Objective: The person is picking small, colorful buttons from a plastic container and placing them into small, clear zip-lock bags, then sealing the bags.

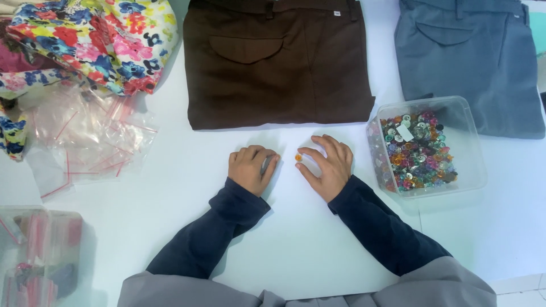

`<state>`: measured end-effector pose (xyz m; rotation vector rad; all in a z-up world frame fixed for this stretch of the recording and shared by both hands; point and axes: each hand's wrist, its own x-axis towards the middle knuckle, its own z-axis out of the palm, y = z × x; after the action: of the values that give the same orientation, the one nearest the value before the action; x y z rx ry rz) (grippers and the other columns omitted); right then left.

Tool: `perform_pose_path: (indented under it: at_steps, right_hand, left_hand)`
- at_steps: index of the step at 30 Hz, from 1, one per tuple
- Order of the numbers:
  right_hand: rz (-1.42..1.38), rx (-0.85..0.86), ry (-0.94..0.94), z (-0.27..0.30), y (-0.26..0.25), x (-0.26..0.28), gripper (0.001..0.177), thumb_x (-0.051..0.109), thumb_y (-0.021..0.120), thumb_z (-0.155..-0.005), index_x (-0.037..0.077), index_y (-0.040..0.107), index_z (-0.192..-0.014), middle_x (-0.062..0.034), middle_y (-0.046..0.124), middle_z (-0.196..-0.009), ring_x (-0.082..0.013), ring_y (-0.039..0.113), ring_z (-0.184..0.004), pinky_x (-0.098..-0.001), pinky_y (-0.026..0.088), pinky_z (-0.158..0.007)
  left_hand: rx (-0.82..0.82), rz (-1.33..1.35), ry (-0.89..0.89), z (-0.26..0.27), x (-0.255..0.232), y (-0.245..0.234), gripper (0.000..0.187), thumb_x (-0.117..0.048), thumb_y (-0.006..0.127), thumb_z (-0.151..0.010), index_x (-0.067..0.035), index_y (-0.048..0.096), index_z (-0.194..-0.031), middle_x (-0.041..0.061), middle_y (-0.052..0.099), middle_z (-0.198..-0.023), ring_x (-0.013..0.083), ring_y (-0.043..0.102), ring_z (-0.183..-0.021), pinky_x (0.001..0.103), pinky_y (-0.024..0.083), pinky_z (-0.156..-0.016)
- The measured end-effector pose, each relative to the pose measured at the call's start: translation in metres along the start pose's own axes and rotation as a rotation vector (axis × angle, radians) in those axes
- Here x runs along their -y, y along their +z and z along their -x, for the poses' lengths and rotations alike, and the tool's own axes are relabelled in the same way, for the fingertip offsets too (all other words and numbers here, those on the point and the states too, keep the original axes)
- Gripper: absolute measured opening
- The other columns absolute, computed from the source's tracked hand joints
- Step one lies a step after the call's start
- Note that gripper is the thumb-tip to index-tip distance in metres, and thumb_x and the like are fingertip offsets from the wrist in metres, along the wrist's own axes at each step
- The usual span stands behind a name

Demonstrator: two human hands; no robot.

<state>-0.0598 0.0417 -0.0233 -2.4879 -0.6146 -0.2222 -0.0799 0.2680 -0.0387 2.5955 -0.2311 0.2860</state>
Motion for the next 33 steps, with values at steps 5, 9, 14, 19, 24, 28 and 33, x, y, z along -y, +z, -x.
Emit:
perform_pose_path:
  at_steps: [5, 9, 14, 19, 24, 28, 33]
  right_hand:
    - [0.008, -0.015, 0.003, -0.002, 0.002, -0.002, 0.019, 0.029, 0.072, -0.097, 0.020, 0.073, -0.114, -0.0085, 0.052, -0.133, -0.0330, 0.038, -0.138, -0.0617, 0.017, -0.112]
    - [0.013, -0.014, 0.020, -0.001, 0.005, -0.006, 0.016, 0.029, 0.070, -0.099, 0.022, 0.074, -0.112, -0.0066, 0.053, -0.132, -0.0312, 0.038, -0.138, -0.0619, 0.016, -0.113]
    - [0.032, -0.006, 0.016, -0.001, 0.004, -0.006, 0.017, 0.030, 0.070, -0.100, 0.023, 0.074, -0.114, -0.0065, 0.053, -0.132, -0.0308, 0.038, -0.138, -0.0624, 0.016, -0.113]
    - [0.010, -0.018, 0.016, 0.002, 0.002, -0.005, 0.023, 0.029, 0.070, -0.099, 0.021, 0.072, -0.120, -0.0080, 0.054, -0.132, -0.0319, 0.041, -0.137, -0.0631, 0.017, -0.113]
    - [-0.123, -0.155, 0.031, 0.016, 0.001, -0.014, 0.030, 0.021, 0.073, -0.096, 0.015, 0.067, -0.125, -0.0110, 0.055, -0.132, -0.0357, 0.047, -0.134, -0.0586, 0.030, -0.112]
    - [-0.111, -0.251, -0.021, 0.030, -0.013, -0.016, 0.031, 0.017, 0.072, -0.096, 0.014, 0.065, -0.126, -0.0118, 0.054, -0.134, -0.0347, 0.048, -0.134, -0.0545, 0.032, -0.113]
    - [0.120, -0.635, -0.328, 0.050, -0.039, -0.015, 0.015, 0.014, 0.078, -0.085, 0.011, 0.079, -0.100, -0.0126, 0.068, -0.115, -0.0315, 0.065, -0.102, -0.0476, 0.053, -0.093]
  left_hand:
    - [0.029, 0.002, 0.003, -0.001, -0.004, -0.006, 0.025, -0.040, 0.063, -0.101, -0.019, 0.073, -0.109, 0.002, 0.068, -0.100, 0.0209, 0.065, -0.100, 0.037, 0.043, -0.091]
    - [0.070, -0.021, -0.002, -0.001, -0.004, -0.006, 0.026, -0.041, 0.064, -0.100, -0.019, 0.073, -0.111, 0.002, 0.069, -0.102, 0.0211, 0.065, -0.101, 0.038, 0.042, -0.091]
    - [0.064, -0.034, 0.010, 0.000, -0.003, -0.004, 0.026, -0.041, 0.063, -0.101, -0.020, 0.073, -0.112, 0.002, 0.068, -0.103, 0.0209, 0.065, -0.102, 0.038, 0.042, -0.091]
    - [0.039, -0.017, 0.019, 0.000, -0.004, -0.003, 0.028, -0.043, 0.064, -0.099, -0.019, 0.073, -0.111, 0.002, 0.067, -0.103, 0.0211, 0.064, -0.100, 0.038, 0.041, -0.090]
    - [-0.029, -0.019, 0.054, 0.001, -0.002, 0.000, 0.032, -0.045, 0.066, -0.097, -0.018, 0.071, -0.114, 0.003, 0.067, -0.104, 0.0211, 0.065, -0.096, 0.038, 0.043, -0.088]
    - [-0.142, 0.004, 0.077, 0.002, -0.006, 0.000, 0.042, -0.045, 0.069, -0.094, -0.016, 0.065, -0.124, 0.006, 0.061, -0.118, 0.0235, 0.063, -0.099, 0.038, 0.046, -0.085]
    - [-0.434, 0.104, 0.295, 0.005, -0.030, -0.009, 0.037, -0.025, 0.075, -0.087, -0.015, 0.065, -0.122, 0.006, 0.059, -0.125, 0.0237, 0.061, -0.104, 0.038, 0.046, -0.087]
